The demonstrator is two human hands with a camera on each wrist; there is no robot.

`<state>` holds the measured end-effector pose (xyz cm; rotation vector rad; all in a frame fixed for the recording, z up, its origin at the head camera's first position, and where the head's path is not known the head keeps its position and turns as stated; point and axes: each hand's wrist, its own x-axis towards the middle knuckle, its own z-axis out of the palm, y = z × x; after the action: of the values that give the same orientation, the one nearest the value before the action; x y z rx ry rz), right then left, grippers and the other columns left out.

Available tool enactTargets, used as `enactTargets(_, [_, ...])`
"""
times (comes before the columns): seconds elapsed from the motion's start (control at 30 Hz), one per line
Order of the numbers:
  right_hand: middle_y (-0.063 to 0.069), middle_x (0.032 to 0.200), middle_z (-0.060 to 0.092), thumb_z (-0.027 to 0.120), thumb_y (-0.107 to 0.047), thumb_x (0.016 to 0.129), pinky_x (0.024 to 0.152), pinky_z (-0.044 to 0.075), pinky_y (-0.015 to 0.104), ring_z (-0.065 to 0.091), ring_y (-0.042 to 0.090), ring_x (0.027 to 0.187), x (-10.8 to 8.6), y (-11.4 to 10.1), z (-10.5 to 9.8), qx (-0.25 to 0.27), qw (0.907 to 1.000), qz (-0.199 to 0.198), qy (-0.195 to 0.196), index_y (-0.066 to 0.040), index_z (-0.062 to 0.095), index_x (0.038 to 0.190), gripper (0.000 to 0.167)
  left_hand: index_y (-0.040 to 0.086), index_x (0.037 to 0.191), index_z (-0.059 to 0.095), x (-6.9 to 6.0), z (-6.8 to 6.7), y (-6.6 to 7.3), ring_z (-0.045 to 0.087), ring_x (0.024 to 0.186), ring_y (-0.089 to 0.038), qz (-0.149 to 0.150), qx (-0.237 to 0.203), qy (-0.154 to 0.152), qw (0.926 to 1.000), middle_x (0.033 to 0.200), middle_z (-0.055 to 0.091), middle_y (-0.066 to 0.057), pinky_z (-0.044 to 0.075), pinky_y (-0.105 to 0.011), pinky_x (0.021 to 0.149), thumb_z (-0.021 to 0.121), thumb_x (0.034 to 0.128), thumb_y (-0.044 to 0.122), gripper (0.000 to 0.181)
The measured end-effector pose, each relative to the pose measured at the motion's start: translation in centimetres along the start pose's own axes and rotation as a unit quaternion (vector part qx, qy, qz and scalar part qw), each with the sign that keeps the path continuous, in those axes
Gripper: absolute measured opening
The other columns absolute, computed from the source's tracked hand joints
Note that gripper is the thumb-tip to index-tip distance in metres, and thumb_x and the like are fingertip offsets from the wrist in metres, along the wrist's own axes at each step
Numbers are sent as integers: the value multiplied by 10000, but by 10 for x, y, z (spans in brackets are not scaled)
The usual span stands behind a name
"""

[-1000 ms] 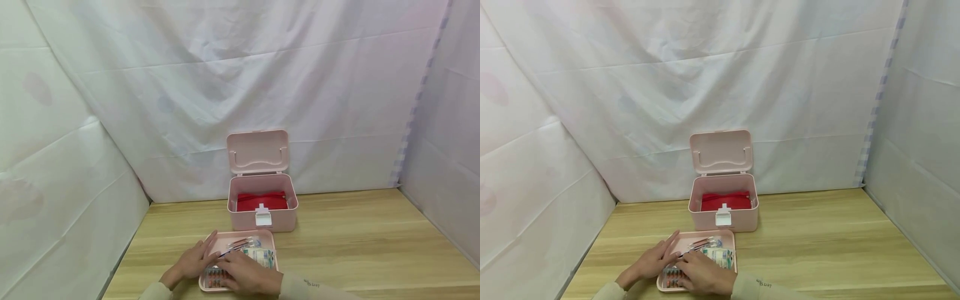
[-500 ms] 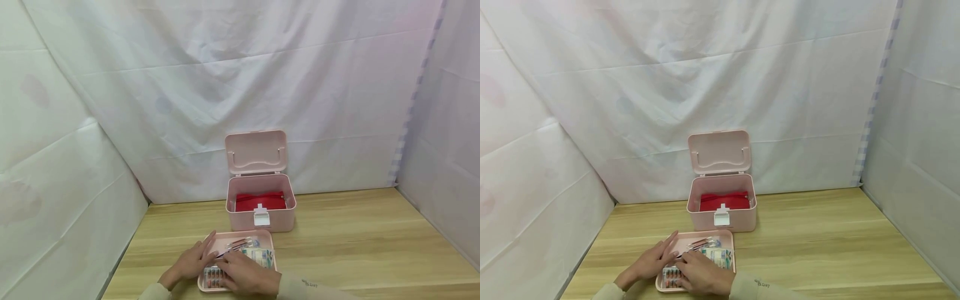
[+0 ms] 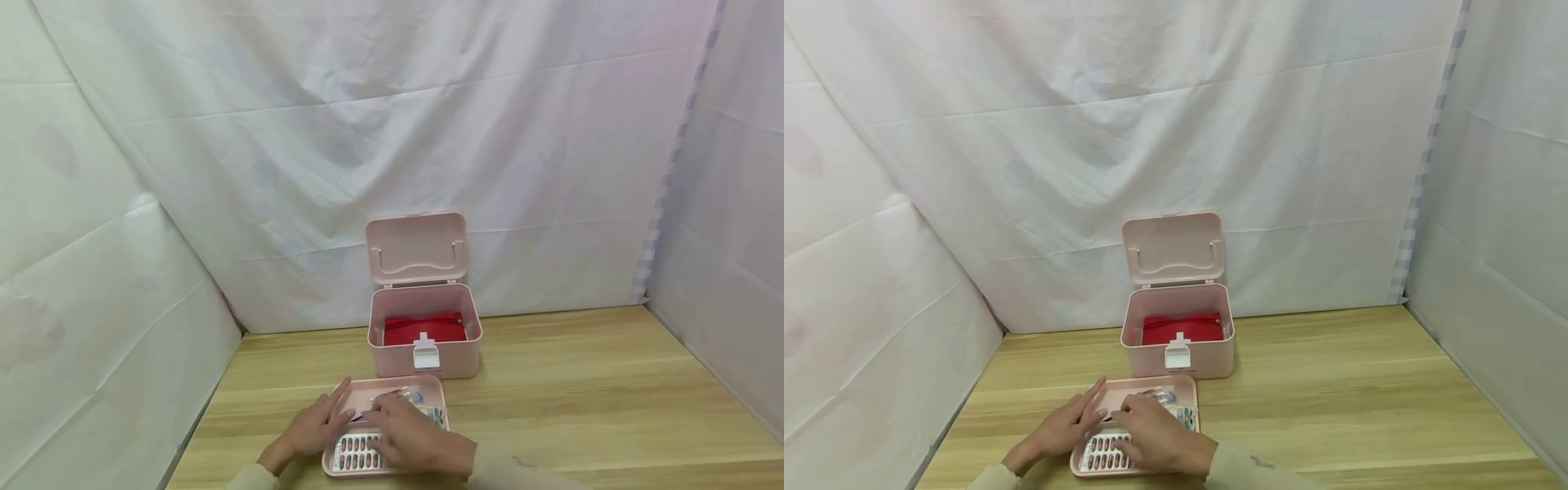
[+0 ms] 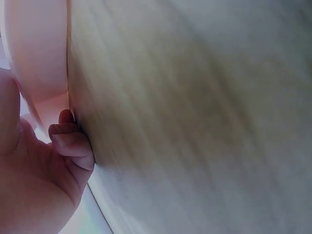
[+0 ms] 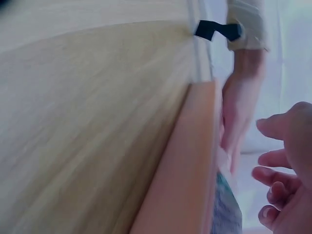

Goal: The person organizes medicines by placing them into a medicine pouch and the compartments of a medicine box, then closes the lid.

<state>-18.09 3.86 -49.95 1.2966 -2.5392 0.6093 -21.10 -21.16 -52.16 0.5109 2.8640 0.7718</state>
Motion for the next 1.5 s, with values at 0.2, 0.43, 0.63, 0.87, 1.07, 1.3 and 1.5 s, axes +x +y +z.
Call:
enactTargets(0.2, [5, 1162, 595, 680, -177, 920, 937, 498, 377, 542, 145, 1090, -28, 22, -13, 426, 9883, 977, 1089, -90, 647, 1277, 369, 162, 1577, 263, -3, 5, 0, 551, 1175, -512, -201, -114, 175, 9996, 1385, 507, -307, 419, -670, 962, 497, 979, 554, 753])
enactTargets(0.43, [-89, 921, 505, 664, -137, 937, 763, 473, 305, 472, 68, 858, -60, 45, -13, 659, 9470, 2615, 1744, -64, 658, 1269, 340, -53, 1535, 239, -9, 4, 0, 449, 1327, -455, -152, -485, 377, 9980, 1470, 425, -298, 364, -596, 1075, 518, 994, 495, 820])
enactTargets(0.63, [-70, 894, 521, 601, -153, 979, 775, 413, 352, 474, 120, 875, -71, 52, -4, 580, 9435, 2830, 1624, -7, 685, 1196, 275, -42, 1498, 359, -17, -1, 0, 539, 991, -225, 34, -716, 389, 9967, 1084, 575, -126, 489, -412, 864, 462, 1052, 330, 590])
enactTargets(0.87, [-2, 1085, 577, 513, -134, 1014, 856, 366, 392, 466, 169, 1018, -72, 50, 1, 1184, 9394, 3026, 1093, 43, 514, 1400, 425, 8, 1505, 380, -21, 1, 5, 455, 897, -148, 11, -932, 345, 9950, 995, 539, -45, 436, -315, 767, 443, 1058, 209, 494])
enactTargets(1.07, [174, 1318, 559, 480, -152, 1032, 978, 369, 542, 486, 324, 1195, -72, 44, 1, 1458, 9326, 3161, 950, 58, 462, 1432, 452, -5, 1533, 297, -26, 0, 11, 513, 1237, -434, -338, -1426, 297, 9888, 1372, 520, -281, 348, -579, 1084, 409, 1069, 205, 522])
enactTargets(1.3, [214, 1509, 423, 433, -266, 1066, 1119, 307, 561, 396, 344, 1389, -77, 37, -6, 2563, 9088, 3218, 697, 40, 271, 1530, 578, 32, 1564, 216, -34, -3, 16, 300, 1415, -456, -523, -2082, 232, 9764, 1559, 294, -249, 207, -607, 1136, 394, 1075, 234, 558])
enactTargets(1.5, [203, 1425, 414, 509, -363, 1031, 990, 470, 318, 447, 323, 1257, -91, 16, -19, 3278, 8781, 3378, 857, -37, 192, 1574, 707, 99, 1580, 207, -48, -10, 29, 251, 1437, -427, -539, -2797, 255, 9582, 1596, 228, -221, 237, -594, 1129, 400, 1074, 300, 577])
